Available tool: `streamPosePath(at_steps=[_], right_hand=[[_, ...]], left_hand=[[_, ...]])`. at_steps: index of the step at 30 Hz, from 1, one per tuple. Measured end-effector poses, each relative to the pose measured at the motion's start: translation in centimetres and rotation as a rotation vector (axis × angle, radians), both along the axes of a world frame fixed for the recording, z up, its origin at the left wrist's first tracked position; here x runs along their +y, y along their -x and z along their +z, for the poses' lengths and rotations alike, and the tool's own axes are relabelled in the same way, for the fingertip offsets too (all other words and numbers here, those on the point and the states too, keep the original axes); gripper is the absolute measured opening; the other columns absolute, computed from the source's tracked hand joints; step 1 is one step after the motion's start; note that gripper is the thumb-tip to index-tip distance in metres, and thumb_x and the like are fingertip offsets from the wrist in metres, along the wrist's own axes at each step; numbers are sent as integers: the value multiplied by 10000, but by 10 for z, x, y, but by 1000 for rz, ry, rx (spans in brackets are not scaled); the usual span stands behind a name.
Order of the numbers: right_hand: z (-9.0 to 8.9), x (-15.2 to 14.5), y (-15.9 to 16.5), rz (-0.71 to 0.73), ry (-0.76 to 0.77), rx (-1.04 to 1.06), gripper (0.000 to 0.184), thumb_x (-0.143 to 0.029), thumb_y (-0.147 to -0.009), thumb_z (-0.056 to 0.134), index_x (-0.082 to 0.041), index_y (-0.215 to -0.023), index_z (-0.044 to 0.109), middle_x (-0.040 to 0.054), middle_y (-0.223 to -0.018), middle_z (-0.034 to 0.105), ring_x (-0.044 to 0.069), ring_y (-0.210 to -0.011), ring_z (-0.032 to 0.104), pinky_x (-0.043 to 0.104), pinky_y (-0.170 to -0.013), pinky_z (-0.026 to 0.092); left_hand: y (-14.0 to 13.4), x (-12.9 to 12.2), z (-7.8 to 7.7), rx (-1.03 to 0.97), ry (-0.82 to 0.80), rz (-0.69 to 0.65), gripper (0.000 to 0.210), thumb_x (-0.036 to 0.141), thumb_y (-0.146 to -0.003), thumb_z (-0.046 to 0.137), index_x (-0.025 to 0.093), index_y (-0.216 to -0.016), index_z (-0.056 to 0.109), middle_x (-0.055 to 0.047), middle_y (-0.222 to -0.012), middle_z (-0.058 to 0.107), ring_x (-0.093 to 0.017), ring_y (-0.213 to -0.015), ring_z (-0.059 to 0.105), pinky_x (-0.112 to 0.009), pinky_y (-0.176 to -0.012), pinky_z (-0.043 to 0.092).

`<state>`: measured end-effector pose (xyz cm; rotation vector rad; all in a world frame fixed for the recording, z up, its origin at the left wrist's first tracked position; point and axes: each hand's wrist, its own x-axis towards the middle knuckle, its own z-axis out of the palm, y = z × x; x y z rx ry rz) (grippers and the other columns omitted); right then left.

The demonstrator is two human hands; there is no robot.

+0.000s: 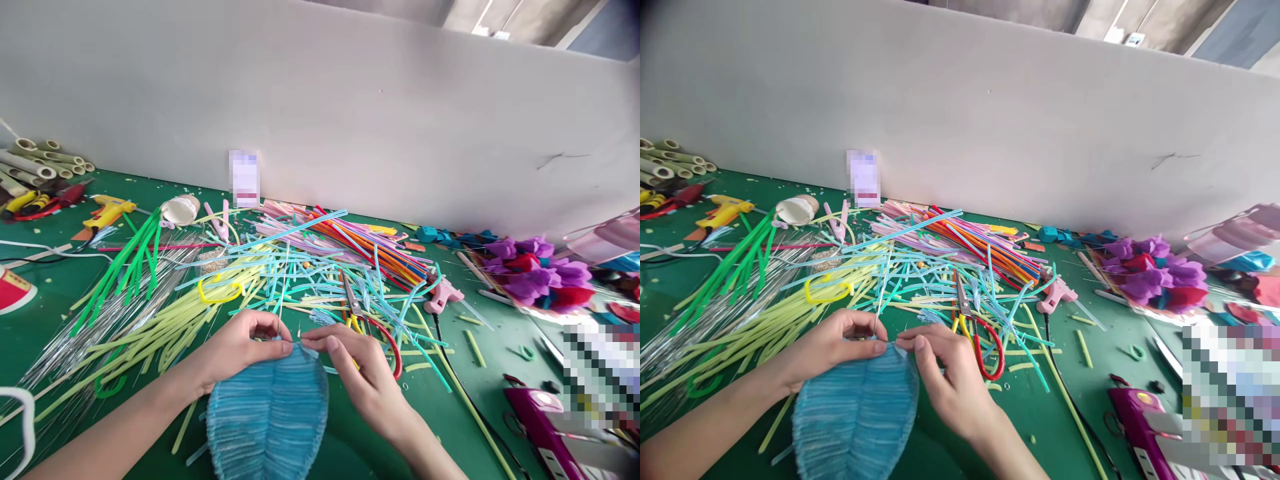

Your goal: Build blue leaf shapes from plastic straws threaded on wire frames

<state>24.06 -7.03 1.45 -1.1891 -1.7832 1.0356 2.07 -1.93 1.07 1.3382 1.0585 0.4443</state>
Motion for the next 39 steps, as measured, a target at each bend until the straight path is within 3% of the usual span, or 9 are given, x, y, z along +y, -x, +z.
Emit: streamPosePath(at_steps=[5,10,24,33,36,39], right_hand=[[-6,9,6,-73,472,343,348,-514,-824,735,-172,-761,709,41,-820,712,170,-768,610,270,-690,449],[-6,8,10,-67,634,476,357,-506,-747,812,-181,-883,752,6,-807,682,132,-751,571,237,-688,413],[-13,8,13,-124,566,395,407,-503,-649,867,-151,-831,771,27,-743,694,135,-674,565,252,-629,404],[-16,8,12,-123,596,338,386,-478,-648,863,-132,-733,715,-3,-641,610,99,-586,451,229,-536,299],[-20,9,12,-145,553,297,392,-501,-683,827,-137,-726,688,-17,-601,563,93,-559,400,235,-515,252],[-23,11,8,-177,515,270,406,-532,-709,790,-148,-710,656,-29,-577,531,93,-542,388,241,-512,246]], left_hand=[[-1,-1,2,-16,2,-18,256,434,-749,786,195,-828,734,13,-771,633,-175,-788,556,-268,-729,409],[-1,-1,4,-36,-19,-15,229,419,-761,780,201,-818,734,21,-758,628,-163,-772,547,-260,-723,404],[-3,-1,1,-29,-11,9,209,397,-746,770,196,-796,741,19,-710,619,-159,-706,536,-247,-643,398],[-5,-2,-2,29,-52,-21,235,422,-743,757,193,-798,751,13,-696,627,-176,-715,561,-275,-687,427],[-4,-1,-3,30,-34,-35,276,436,-752,750,190,-875,764,-19,-784,698,-215,-803,624,-304,-746,465],[0,1,-2,-52,39,-2,385,460,-771,744,192,-1047,753,-79,-1019,760,-265,-972,672,-341,-840,498]])
